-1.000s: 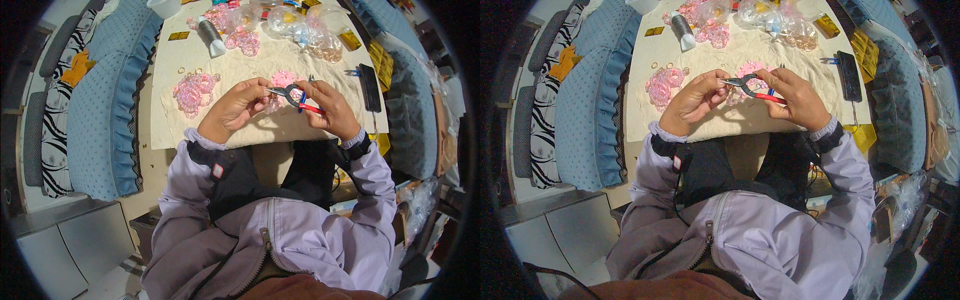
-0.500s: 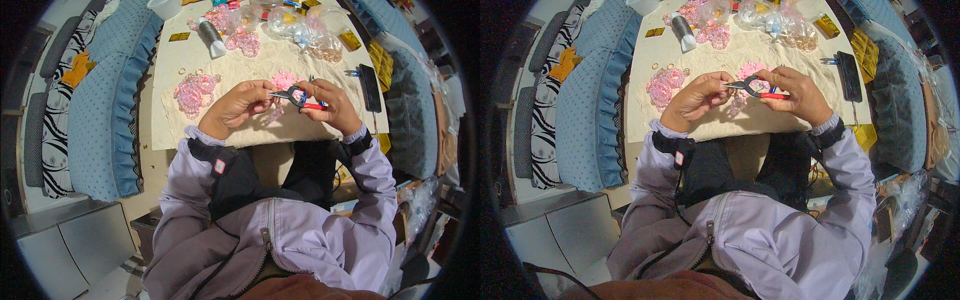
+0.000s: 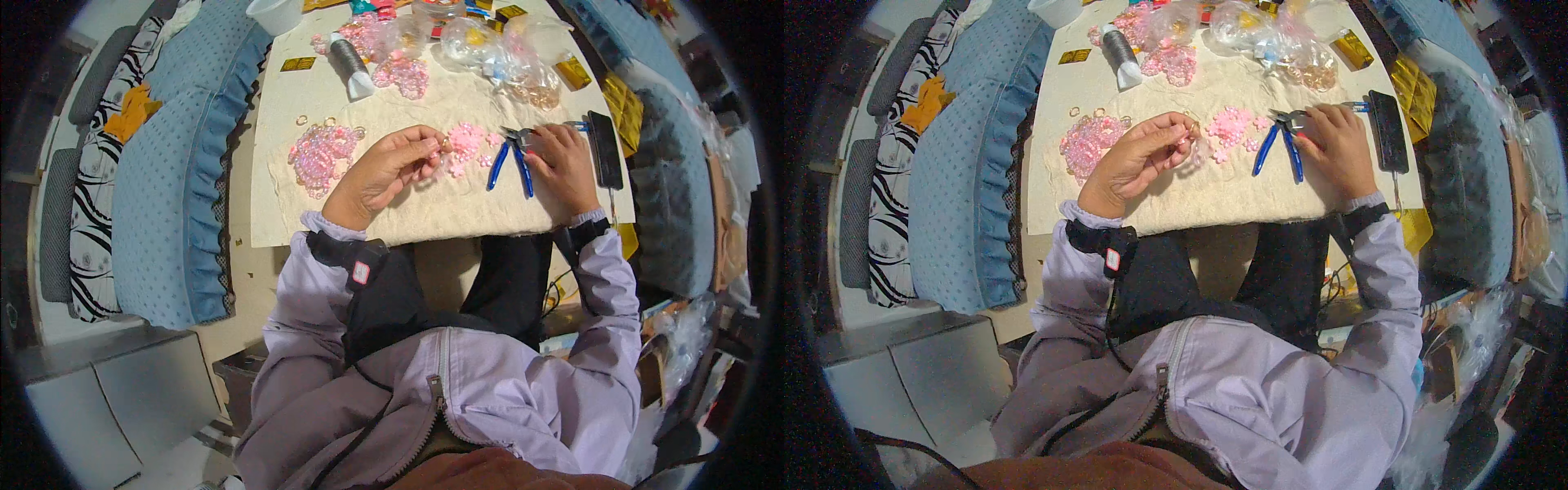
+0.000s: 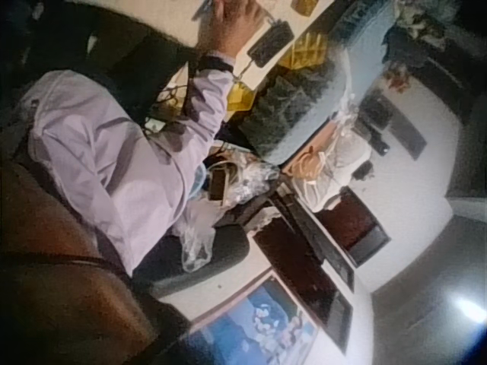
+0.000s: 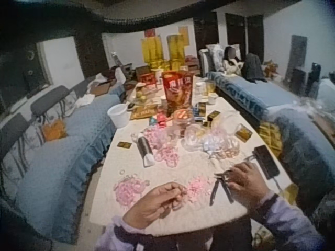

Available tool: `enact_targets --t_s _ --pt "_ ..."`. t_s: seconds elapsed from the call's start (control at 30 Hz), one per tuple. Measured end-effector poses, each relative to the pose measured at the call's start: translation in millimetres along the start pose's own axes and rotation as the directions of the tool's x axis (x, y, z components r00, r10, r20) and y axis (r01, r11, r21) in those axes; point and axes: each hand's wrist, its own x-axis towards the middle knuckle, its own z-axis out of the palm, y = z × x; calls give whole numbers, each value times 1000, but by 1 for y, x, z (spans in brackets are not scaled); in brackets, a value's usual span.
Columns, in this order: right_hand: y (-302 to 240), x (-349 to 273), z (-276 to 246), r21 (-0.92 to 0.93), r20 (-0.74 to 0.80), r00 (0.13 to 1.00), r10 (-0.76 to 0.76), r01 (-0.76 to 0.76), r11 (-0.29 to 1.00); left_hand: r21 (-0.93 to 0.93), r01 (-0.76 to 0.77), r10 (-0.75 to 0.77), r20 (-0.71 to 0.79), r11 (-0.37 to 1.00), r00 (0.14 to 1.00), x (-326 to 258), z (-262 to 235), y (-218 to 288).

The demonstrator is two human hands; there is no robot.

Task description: The person assembles pink beaded keychains at a table, threading beads onto strings and using pliers to attach metal rings and clasps. They repeatedly pick up beads and tools, connect components, and place finished keychains on the table.

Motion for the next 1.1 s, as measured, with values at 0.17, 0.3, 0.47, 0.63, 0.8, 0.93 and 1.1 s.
enact_targets --t_s 0.17,0.3,0.47,0.63,0.8,0.93,1.1 --pt "-47 30 -6 417 -121 993 10 42 908 59 9 -12 53 998 999 4 4 1" --pt "-92 44 -1 868 234 971 43 -228 442 46 -4 0 84 999 996 2 8 0" --pt "-111 56 3 913 261 961 96 -278 298 76 -82 73 109 994 991 -3 7 0" --pt "-115 61 -8 778 151 986 68 -161 608 81 -118 113 64 990 992 -4 2 -3" --pt "-119 73 -9 767 181 983 21 -155 623 118 -159 155 44 980 987 -1 -2 -6" --pt "-121 72 -4 847 162 987 10 -144 511 41 -178 177 46 983 983 -1 -8 -5" --pt "-129 60 -1 841 126 992 -16 -98 532 -52 -191 191 -6 980 982 -1 -11 -4"
